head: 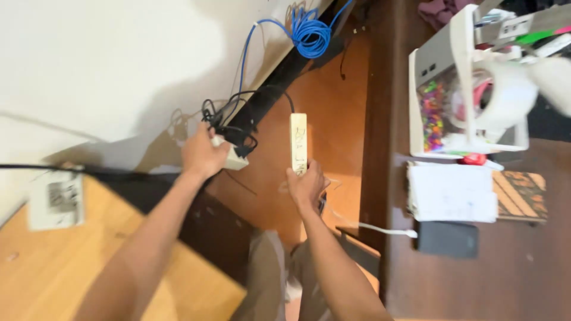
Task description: Managing, untangling, and plugging in various electronic and power cables for a computer setup.
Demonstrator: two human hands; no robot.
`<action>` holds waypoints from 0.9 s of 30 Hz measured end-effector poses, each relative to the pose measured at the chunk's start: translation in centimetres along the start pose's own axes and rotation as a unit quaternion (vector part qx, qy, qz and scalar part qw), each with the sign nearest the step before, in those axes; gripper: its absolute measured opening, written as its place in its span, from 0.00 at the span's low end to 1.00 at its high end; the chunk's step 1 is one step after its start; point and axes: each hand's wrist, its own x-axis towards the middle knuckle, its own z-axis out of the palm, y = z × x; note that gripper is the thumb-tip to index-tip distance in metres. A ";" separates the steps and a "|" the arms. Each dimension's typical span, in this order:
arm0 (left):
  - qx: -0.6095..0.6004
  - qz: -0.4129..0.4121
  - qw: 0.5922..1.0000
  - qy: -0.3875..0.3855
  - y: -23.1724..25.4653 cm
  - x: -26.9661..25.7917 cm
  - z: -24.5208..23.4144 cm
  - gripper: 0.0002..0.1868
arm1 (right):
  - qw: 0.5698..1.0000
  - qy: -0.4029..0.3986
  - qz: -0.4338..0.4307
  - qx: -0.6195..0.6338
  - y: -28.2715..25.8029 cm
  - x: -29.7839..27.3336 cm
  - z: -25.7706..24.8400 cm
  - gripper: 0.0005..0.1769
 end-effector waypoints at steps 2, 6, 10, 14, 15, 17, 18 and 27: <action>-0.086 0.001 0.994 0.061 1.6 -1.8 0.1 0.25 | 0.999 0.007 -0.034 0.042 -3.5 -0.7 -4.8 0.24; -0.103 -0.062 0.992 0.049 5.7 -6.3 -3.8 0.24 | 0.997 -0.038 -0.063 0.028 -8.6 -5.2 -13.5 0.25; -0.138 -0.132 0.981 0.025 7.7 -8.7 -8.1 0.24 | 0.990 -0.111 -0.055 0.061 -13.6 -8.8 -18.2 0.24; -0.299 -0.147 0.939 0.091 5.1 -9.1 -8.4 0.21 | 0.980 -0.157 -0.116 0.037 -18.4 -11.6 -20.3 0.20; -0.296 -0.148 0.939 0.089 4.8 -8.9 -9.0 0.21 | 0.980 -0.157 -0.113 0.038 -18.7 -11.9 -19.9 0.20; -0.367 -0.159 0.912 0.085 3.9 -8.6 -10.0 0.24 | 0.973 -0.177 -0.146 0.037 -18.9 -12.6 -19.1 0.24; -0.365 -0.159 0.913 0.083 3.2 -8.5 -10.0 0.24 | 0.973 -0.178 -0.142 0.037 -19.3 -12.9 -19.2 0.24; -0.384 -0.149 0.910 0.043 1.4 -8.4 -12.2 0.26 | 0.964 -0.224 -0.147 -0.007 -22.5 -14.0 -19.7 0.25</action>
